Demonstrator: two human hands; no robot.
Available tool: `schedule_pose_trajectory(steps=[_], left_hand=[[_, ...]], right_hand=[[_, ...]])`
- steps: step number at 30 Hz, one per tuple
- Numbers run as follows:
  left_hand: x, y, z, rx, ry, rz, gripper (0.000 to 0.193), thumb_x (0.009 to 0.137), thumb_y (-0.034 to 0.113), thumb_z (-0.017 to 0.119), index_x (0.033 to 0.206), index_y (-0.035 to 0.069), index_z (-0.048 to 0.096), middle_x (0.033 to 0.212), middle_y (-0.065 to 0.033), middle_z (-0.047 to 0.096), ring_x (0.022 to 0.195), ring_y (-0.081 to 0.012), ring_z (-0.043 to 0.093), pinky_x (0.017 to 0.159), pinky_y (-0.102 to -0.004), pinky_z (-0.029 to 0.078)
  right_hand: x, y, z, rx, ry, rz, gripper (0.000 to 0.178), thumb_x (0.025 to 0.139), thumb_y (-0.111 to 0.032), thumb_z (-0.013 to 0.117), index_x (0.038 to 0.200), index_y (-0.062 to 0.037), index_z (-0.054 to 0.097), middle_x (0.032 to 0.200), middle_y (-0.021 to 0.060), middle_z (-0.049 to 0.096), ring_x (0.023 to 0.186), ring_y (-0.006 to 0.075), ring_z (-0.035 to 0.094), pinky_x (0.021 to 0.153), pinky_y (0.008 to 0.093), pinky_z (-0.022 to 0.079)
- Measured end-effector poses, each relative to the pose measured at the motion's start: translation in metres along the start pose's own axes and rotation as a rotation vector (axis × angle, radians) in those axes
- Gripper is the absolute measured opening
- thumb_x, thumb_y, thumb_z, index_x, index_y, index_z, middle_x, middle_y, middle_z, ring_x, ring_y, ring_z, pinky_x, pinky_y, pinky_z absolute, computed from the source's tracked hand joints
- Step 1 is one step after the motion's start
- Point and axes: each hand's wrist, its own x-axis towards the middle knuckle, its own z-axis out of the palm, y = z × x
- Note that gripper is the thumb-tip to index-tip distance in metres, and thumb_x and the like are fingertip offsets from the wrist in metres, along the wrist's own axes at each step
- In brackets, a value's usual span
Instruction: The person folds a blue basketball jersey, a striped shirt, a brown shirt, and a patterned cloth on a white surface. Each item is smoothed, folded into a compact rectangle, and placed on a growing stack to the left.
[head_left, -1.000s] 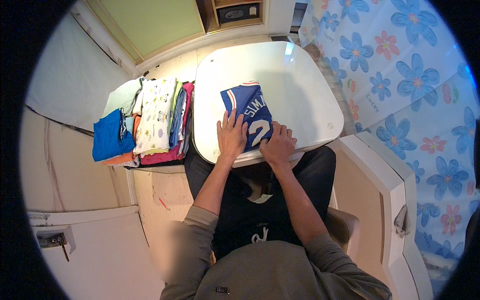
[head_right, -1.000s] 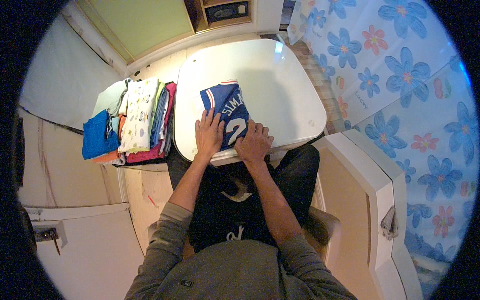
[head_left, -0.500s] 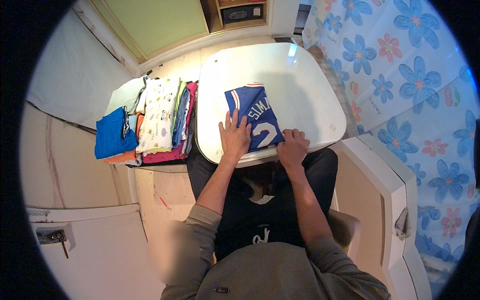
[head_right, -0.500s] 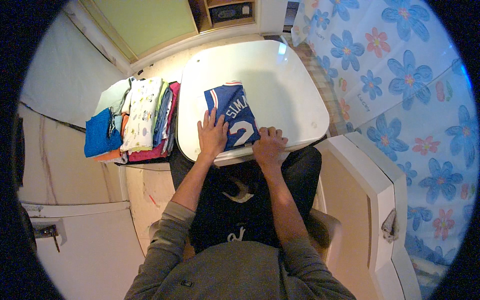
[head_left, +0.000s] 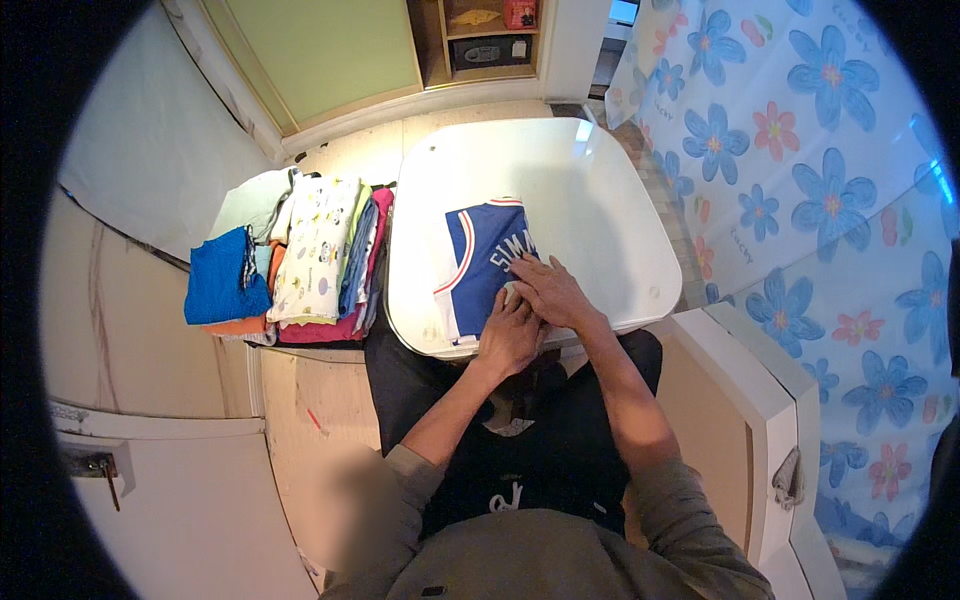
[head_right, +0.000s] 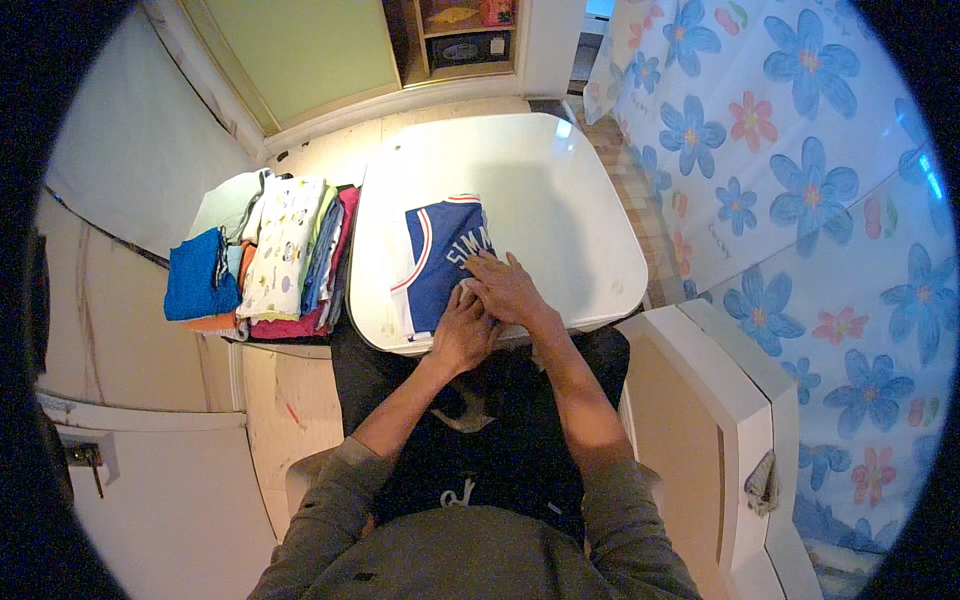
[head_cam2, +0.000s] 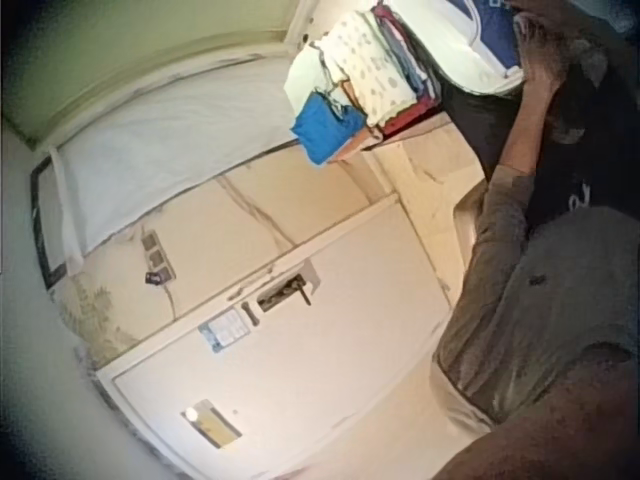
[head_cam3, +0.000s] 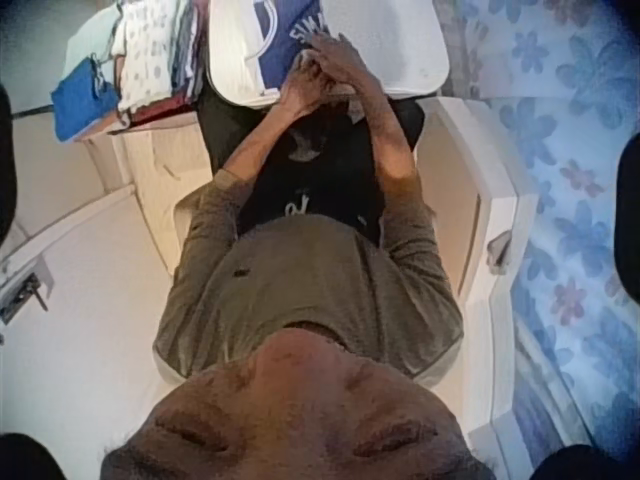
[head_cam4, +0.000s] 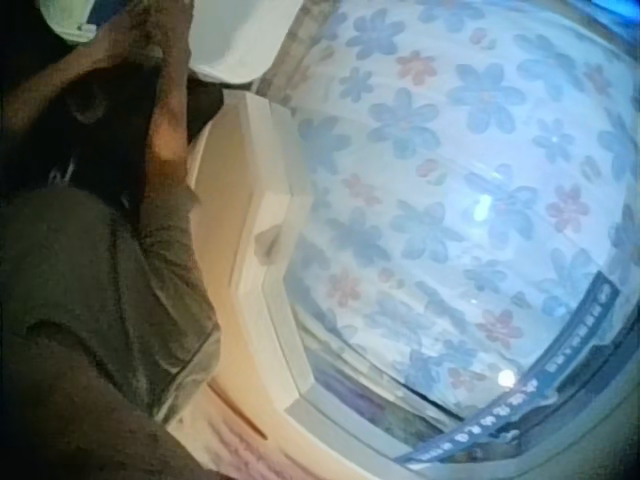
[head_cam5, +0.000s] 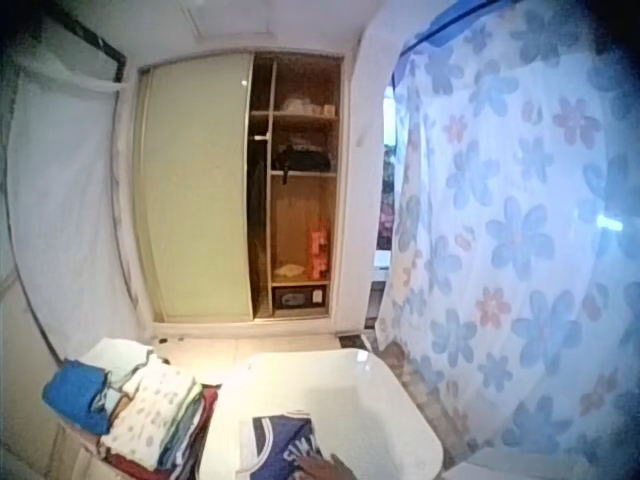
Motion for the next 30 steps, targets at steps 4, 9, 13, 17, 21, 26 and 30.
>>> schedule_pose_trajectory(steps=[4, 9, 13, 17, 21, 26, 30], left_hand=[[0.001, 0.007, -0.007, 0.017, -0.061, 0.011, 0.051, 0.102, 0.038, 0.054, 0.140, 0.006, 0.057, 0.154, -0.0156, 0.047, 0.149, -0.0380, 0.034, 0.121, -0.0592, 0.024], [0.001, 0.009, -0.011, 0.058, -0.035, 0.052, 0.052, 0.101, 0.039, 0.055, 0.142, 0.007, 0.055, 0.160, -0.0102, 0.040, 0.152, -0.0354, 0.028, 0.120, -0.0607, 0.024], [-0.002, 0.004, -0.008, 0.055, -0.038, 0.031, 0.049, 0.105, 0.039, 0.049, 0.143, 0.010, 0.057, 0.163, -0.0092, 0.037, 0.155, -0.0339, 0.024, 0.123, -0.0593, 0.019], [-0.005, -0.002, -0.006, -0.064, 0.000, 0.044, 0.041, 0.101, 0.031, 0.057, 0.135, 0.008, 0.061, 0.159, -0.0124, 0.042, 0.150, -0.0383, 0.032, 0.119, -0.0629, 0.025], [-0.010, -0.013, -0.046, -0.164, 0.519, -0.223, 0.024, 0.092, 0.013, 0.068, 0.115, 0.004, 0.071, 0.136, -0.0160, 0.062, 0.129, -0.0369, 0.054, 0.102, -0.0505, 0.046], [-0.036, -0.024, -0.085, -0.186, 0.260, -0.820, 0.046, 0.087, 0.016, 0.072, 0.130, 0.004, 0.060, 0.107, -0.0243, 0.063, 0.096, -0.0446, 0.067, 0.082, -0.0512, 0.055], [-0.030, -0.023, -0.077, -0.264, 0.169, -0.908, 0.060, 0.086, 0.020, 0.075, 0.140, 0.006, 0.052, 0.104, -0.0274, 0.064, 0.089, -0.0474, 0.067, 0.079, -0.0544, 0.055]], right_hand=[[0.034, 0.020, 0.018, -0.269, -0.048, 0.001, 0.056, 0.106, -0.043, 0.044, 0.155, -0.0151, 0.043, 0.169, 0.0074, 0.025, 0.156, 0.0271, 0.022, 0.123, 0.0625, 0.014], [0.082, 0.030, 0.010, -0.329, -0.058, 0.087, 0.062, 0.106, -0.052, 0.038, 0.159, -0.0211, 0.036, 0.169, 0.0042, 0.024, 0.157, 0.0269, 0.017, 0.125, 0.0614, 0.009], [0.106, 0.022, 0.005, -0.343, -0.076, 0.163, 0.062, 0.105, -0.055, 0.038, 0.160, -0.0269, 0.034, 0.171, 0.0013, 0.019, 0.157, 0.0305, 0.014, 0.124, 0.0634, 0.010], [0.114, 0.023, 0.010, -0.399, -0.079, 0.194, 0.064, 0.102, -0.056, 0.044, 0.160, -0.0277, 0.034, 0.171, 0.0046, 0.017, 0.157, 0.0337, 0.015, 0.123, 0.0654, 0.014], [0.096, 0.021, 0.002, -0.235, 0.194, 0.275, 0.067, 0.099, -0.047, 0.057, 0.158, -0.0212, 0.038, 0.166, 0.0134, 0.028, 0.152, 0.0390, 0.026, 0.119, 0.0621, 0.026], [0.036, -0.041, -0.016, -0.075, 0.173, 0.744, 0.061, 0.096, -0.035, 0.066, 0.148, -0.0083, 0.047, 0.142, 0.0203, 0.054, 0.129, 0.0384, 0.054, 0.100, 0.0577, 0.048], [0.008, -0.069, -0.001, -0.156, 0.130, 0.821, 0.065, 0.091, -0.034, 0.072, 0.146, -0.0090, 0.048, 0.129, 0.0208, 0.061, 0.117, 0.0373, 0.062, 0.089, 0.0540, 0.055]])
